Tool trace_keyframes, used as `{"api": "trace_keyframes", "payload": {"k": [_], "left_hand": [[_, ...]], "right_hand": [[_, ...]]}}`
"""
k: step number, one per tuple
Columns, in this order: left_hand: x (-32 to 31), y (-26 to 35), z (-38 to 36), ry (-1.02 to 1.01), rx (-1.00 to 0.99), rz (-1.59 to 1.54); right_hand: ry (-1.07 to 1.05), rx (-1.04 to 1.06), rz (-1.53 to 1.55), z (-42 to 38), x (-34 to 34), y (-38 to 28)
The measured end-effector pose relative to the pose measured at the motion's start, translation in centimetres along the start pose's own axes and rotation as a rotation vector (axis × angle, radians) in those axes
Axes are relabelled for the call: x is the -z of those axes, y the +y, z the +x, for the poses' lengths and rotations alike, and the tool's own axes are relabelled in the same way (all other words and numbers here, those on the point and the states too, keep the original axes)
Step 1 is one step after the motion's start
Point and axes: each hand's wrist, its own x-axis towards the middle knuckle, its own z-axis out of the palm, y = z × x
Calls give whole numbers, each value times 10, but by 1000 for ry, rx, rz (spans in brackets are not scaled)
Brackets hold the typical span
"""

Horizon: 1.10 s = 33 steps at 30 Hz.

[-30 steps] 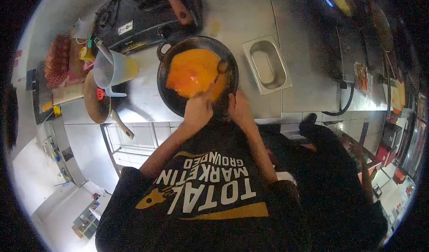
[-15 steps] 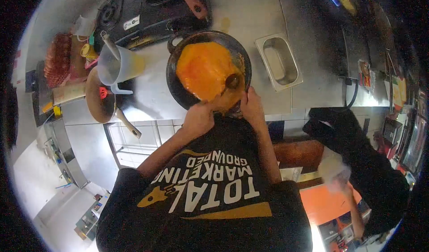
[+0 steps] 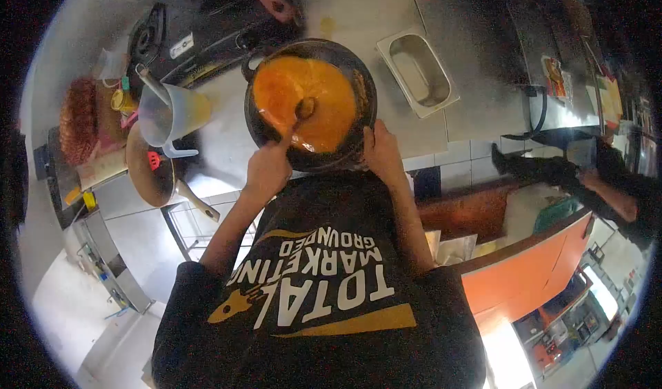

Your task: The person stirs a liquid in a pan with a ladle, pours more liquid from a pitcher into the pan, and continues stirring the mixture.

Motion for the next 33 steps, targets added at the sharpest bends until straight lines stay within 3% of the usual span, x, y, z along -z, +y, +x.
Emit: {"api": "trace_keyframes", "payload": {"k": [3, 12, 18, 24, 27, 30, 31, 33], "left_hand": [[-3, 14, -14, -98, -41, -81], [-33, 52, 17, 238, -270, -427], [-37, 54, 47, 259, -203, -429], [-40, 61, 28, 291, -310, -403], [-40, 59, 43, 219, -215, -357], [-41, 46, 64, 311, -226, -234], [-23, 53, 64, 174, -129, -154], [-16, 43, 64, 196, -145, -145]], "right_hand": [[-22, -34, -11, 1, 0, 3], [13, 9, -29, 0, -8, 16], [40, 21, 27, -3, -8, 12], [35, -11, -39, -3, -6, 9], [26, -26, 23, -4, -7, 10], [118, 59, -83, -4, -24, 26], [172, 96, -163, -6, -26, 34], [111, -23, -104, -5, -18, 21]]}}
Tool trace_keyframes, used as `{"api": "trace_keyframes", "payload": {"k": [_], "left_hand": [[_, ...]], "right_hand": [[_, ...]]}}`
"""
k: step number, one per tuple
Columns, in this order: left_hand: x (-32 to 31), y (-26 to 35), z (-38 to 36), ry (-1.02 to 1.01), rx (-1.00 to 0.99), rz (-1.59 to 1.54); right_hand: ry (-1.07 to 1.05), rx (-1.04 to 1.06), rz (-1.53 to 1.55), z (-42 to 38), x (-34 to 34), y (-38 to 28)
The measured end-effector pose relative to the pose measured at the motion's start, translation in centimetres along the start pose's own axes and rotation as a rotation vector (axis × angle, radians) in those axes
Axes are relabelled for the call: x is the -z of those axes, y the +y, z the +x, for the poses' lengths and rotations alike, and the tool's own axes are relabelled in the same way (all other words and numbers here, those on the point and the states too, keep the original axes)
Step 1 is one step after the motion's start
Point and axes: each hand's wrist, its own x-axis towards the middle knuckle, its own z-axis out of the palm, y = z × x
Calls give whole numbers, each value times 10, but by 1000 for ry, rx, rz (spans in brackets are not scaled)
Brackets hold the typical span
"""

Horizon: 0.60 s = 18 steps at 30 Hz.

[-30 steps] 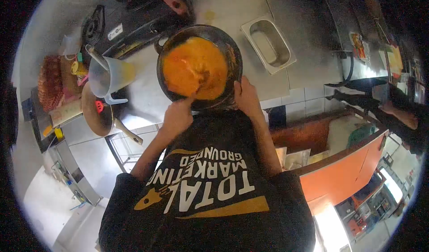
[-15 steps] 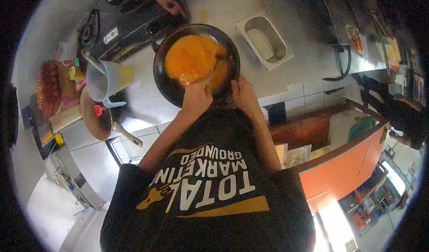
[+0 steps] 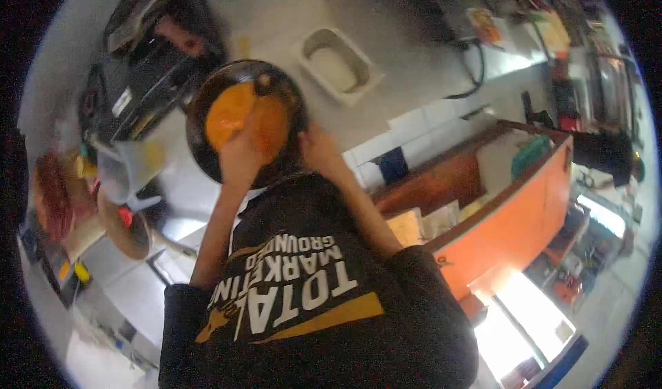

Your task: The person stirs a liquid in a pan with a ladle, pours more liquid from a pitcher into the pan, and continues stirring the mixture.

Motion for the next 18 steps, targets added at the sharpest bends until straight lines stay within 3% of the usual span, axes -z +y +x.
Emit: {"api": "trace_keyframes", "payload": {"k": [1, 2, 5, 8, 10, 14, 18], "left_hand": [[-10, -18, -5, 44, -3, 111], [7, -11, -5, -95, 130, 182], [7, -42, -24, 27, 41, 225], [29, -37, -45, -115, 74, 188], [23, -39, -62, -208, 58, 157], [21, -8, -74, -209, -13, -58], [18, 15, -50, -226, 31, 66]], "right_hand": [[8, 7, 27, 0, 4, -5], [11, 18, 60, -2, 7, -9], [-35, -67, 171, -1, 5, -9], [121, 101, 130, -3, -4, 1], [102, 83, 126, -3, -5, -1], [93, 107, 138, -3, -9, 5], [72, 94, 195, -4, -18, 4]]}}
